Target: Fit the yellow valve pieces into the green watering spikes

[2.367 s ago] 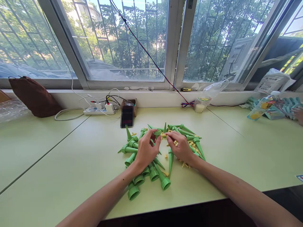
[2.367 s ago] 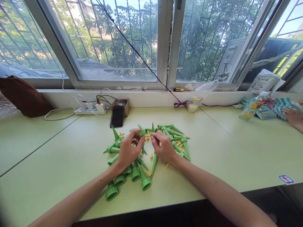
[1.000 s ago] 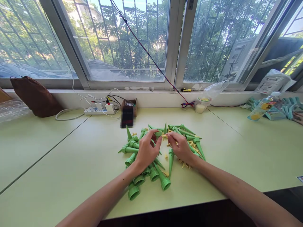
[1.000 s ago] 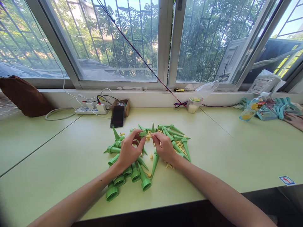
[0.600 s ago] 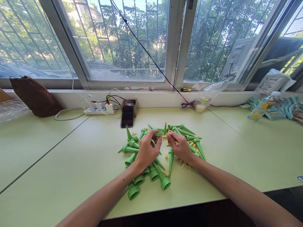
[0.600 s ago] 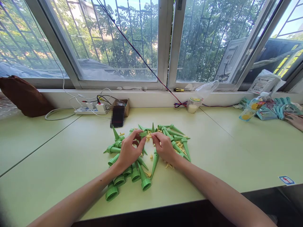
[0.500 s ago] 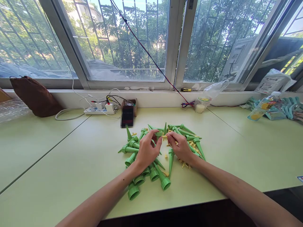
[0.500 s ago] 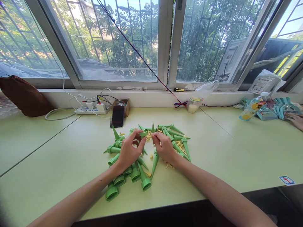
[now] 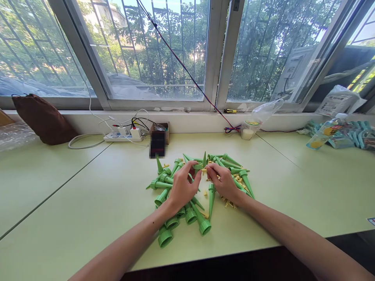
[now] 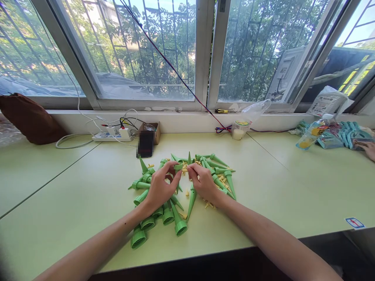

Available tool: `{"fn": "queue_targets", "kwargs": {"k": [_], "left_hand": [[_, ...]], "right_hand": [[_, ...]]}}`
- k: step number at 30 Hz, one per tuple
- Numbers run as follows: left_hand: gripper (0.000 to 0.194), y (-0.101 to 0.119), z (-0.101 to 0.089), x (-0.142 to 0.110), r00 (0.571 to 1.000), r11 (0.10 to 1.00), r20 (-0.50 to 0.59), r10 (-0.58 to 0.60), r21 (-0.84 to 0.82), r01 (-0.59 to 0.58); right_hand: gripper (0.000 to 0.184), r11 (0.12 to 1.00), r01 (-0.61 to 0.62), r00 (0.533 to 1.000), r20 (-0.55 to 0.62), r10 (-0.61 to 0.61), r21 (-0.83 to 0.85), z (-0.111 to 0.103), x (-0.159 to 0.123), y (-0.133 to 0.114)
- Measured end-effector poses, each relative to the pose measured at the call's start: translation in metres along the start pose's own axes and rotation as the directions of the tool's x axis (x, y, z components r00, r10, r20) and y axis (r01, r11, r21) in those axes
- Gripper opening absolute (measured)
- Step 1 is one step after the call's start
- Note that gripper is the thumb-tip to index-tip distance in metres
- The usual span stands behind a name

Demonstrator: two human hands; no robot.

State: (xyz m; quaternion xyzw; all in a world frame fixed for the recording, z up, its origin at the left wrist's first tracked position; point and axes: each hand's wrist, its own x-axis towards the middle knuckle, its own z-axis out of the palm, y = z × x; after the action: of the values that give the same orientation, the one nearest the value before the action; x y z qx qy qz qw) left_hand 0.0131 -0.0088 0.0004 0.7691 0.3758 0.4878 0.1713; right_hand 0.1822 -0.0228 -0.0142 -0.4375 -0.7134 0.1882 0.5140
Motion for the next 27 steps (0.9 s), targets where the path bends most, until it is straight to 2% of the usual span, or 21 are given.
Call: {"fn": "queue_targets", "kwargs": {"k": [16, 27], "left_hand": [[0.018, 0.0012, 0.0001, -0.0002, 1.000, 1.000, 0.017, 0.005, -0.016, -0.005], [0.018, 0.0008, -0.0010, 0.0010, 1.000, 1.000, 0.010, -0.013, -0.025, 0.013]], "right_hand": [[0.025, 0.997, -0.046, 0.999, 0.004, 0.046, 0.059, 0.0013, -0.0007, 0.0026], [0.017, 0.999, 0.009, 1.000, 0.019, -0.010, 0.046, 0.0004, -0.0016, -0.0033]]}}
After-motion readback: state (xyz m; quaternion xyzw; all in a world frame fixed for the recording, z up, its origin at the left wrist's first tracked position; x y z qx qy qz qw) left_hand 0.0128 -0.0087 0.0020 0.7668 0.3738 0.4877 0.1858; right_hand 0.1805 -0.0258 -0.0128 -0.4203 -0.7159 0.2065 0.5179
